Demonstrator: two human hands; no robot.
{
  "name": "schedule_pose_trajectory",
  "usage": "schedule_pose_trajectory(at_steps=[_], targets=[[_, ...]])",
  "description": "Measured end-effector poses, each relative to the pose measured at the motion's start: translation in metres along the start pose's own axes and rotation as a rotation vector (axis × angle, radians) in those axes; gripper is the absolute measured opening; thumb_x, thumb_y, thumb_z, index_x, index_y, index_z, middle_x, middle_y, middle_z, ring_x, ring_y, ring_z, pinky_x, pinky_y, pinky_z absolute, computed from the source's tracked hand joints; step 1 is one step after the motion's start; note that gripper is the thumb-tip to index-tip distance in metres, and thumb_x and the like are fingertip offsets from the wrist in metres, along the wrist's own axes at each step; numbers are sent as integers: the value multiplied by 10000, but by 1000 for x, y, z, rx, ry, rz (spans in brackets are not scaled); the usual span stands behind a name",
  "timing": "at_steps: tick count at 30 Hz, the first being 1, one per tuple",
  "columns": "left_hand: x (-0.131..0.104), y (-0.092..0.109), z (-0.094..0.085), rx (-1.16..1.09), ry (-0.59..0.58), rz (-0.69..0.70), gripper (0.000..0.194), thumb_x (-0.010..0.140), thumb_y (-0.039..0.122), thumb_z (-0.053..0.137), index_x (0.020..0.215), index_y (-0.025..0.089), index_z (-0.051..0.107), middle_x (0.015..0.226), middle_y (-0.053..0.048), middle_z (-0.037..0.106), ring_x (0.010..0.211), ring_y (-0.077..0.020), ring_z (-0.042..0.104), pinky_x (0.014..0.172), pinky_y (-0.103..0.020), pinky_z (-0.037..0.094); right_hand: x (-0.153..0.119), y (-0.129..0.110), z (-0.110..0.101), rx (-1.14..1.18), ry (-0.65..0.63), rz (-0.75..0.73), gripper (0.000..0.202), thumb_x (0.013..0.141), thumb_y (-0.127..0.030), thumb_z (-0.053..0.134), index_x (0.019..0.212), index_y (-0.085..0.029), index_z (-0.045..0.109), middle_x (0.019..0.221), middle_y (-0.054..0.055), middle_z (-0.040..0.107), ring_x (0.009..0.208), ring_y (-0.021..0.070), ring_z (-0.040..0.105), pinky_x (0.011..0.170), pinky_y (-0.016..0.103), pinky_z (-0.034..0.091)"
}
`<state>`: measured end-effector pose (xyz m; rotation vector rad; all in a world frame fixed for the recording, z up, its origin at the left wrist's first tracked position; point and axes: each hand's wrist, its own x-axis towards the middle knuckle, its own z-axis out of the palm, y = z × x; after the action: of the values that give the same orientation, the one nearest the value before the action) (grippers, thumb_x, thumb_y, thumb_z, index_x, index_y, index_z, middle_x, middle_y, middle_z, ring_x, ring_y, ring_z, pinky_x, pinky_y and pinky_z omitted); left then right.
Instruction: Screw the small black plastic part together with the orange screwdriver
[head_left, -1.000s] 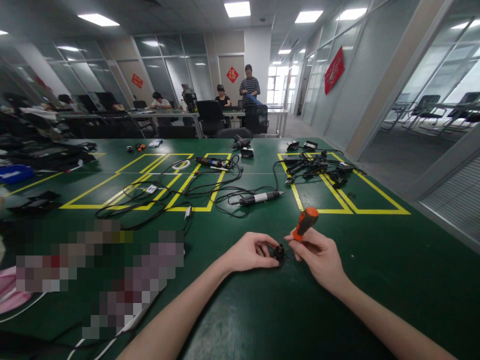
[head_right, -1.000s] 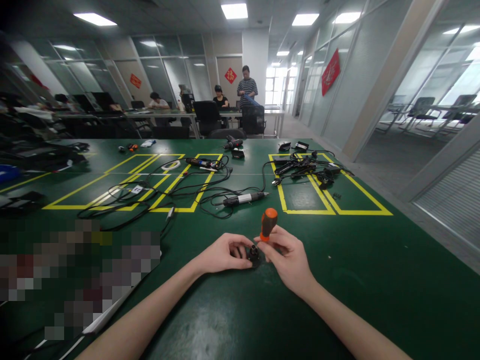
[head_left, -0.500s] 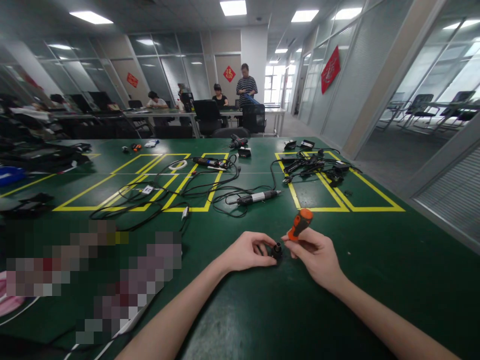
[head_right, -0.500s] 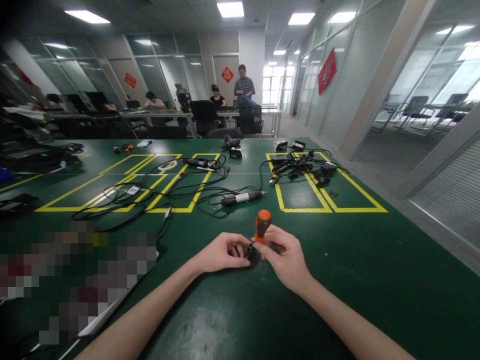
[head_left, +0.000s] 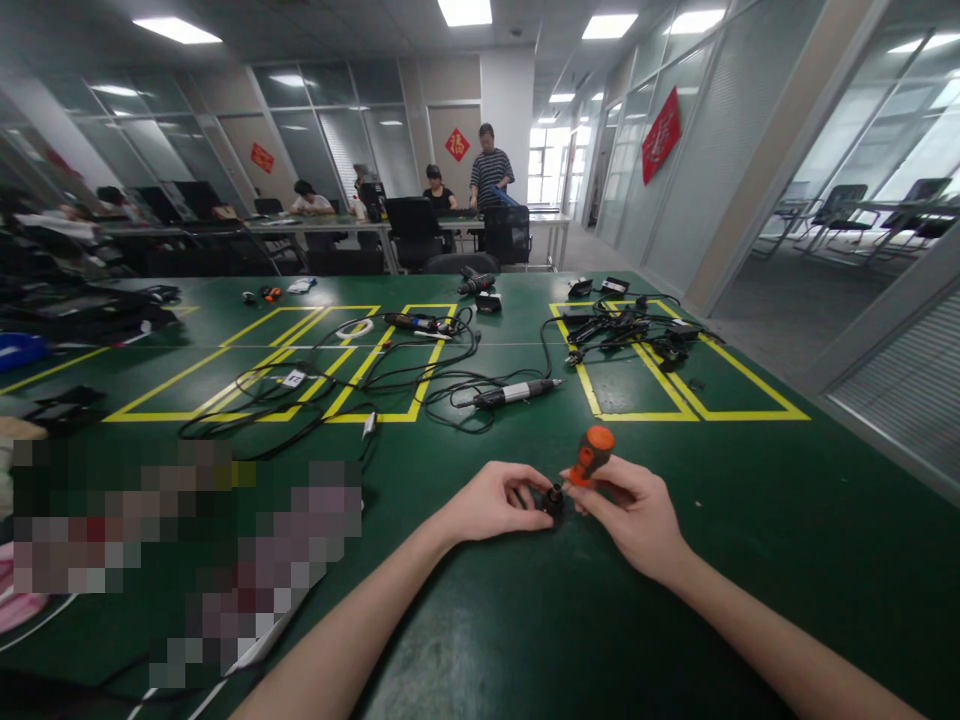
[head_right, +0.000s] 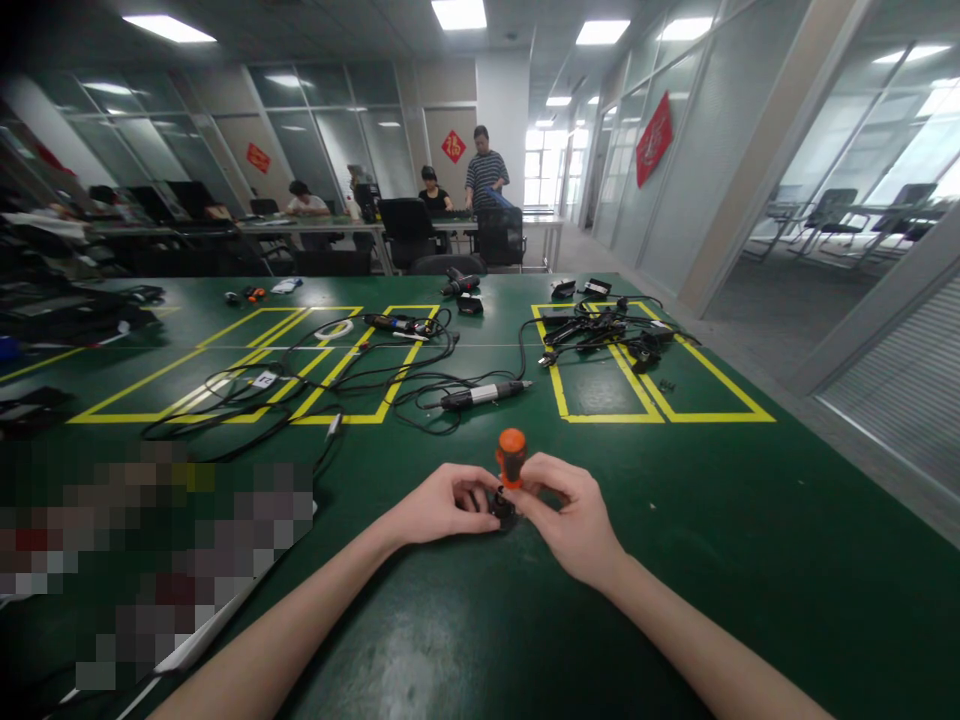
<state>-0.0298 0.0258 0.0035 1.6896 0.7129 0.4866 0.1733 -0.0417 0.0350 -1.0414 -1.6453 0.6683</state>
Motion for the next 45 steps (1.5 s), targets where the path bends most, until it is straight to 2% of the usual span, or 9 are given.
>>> schedule_pose_trajectory(at_steps=[4,6,12,20,25,29,32,38,45], targets=[[0,1,0,14,-6,6,459,718,354,807,1089,105,701,721,-20,663,646,-116,609,619,-214,481,-2,2,0,98,-35,40,170,963,-256,569,957,-197,728,783,28,665,622,141,621,599,278,524],[0,1,0,15,-9,12,462,721,356,806,1093,105,698,726,-24,668,643,-116,610,618,-214,479,-3,3,1,129,-40,39,159,954,-256,585,1015,-204,723,830,33,669,630,140,628,606,279,535],[0,-2,0,6,-9,-9,475,725,370,809,1106,108,696,733,-33,679,620,-109,598,588,-204,456,1,-3,0,-40,-10,-86,98,892,-190,666,822,-209,731,842,31,669,766,166,646,695,278,535],[-1,2,-1,-3,-23,-8,465,734,366,796,1097,94,693,746,-42,676,643,-123,601,582,-211,448,3,-8,-2,-49,-48,-67,184,949,-201,567,991,-210,745,867,44,688,737,169,657,692,296,557],[-1,3,-1,3,-24,-28,465,731,367,797,1091,94,687,746,-42,680,614,-114,585,568,-210,437,1,-8,-2,-112,-19,-96,127,905,-206,635,899,-231,759,894,51,693,825,204,672,721,316,564],[-1,3,-1,17,-28,-27,455,744,358,787,1105,98,688,756,-41,679,619,-112,582,565,-205,430,2,-9,-2,-112,-17,-125,63,883,-193,675,864,-218,730,839,46,713,794,210,688,706,319,558],[0,2,0,19,-20,-18,445,746,349,786,1100,96,693,744,-33,670,622,-110,580,567,-201,431,1,-10,-2,-100,-46,-145,97,912,-172,633,860,-212,704,796,35,708,765,196,685,705,310,544],[-1,1,0,22,-9,-20,428,748,349,788,1077,91,696,680,-6,640,572,-95,552,559,-201,428,0,-12,-1,-67,-82,-215,85,906,-142,620,892,-207,674,854,43,696,765,175,645,702,297,521],[-1,1,0,12,-18,-15,399,753,355,786,1048,100,700,703,-12,648,596,-100,565,585,-207,446,0,-14,0,-93,-100,-152,106,932,-170,557,866,-198,635,753,27,654,664,158,619,633,283,507]])
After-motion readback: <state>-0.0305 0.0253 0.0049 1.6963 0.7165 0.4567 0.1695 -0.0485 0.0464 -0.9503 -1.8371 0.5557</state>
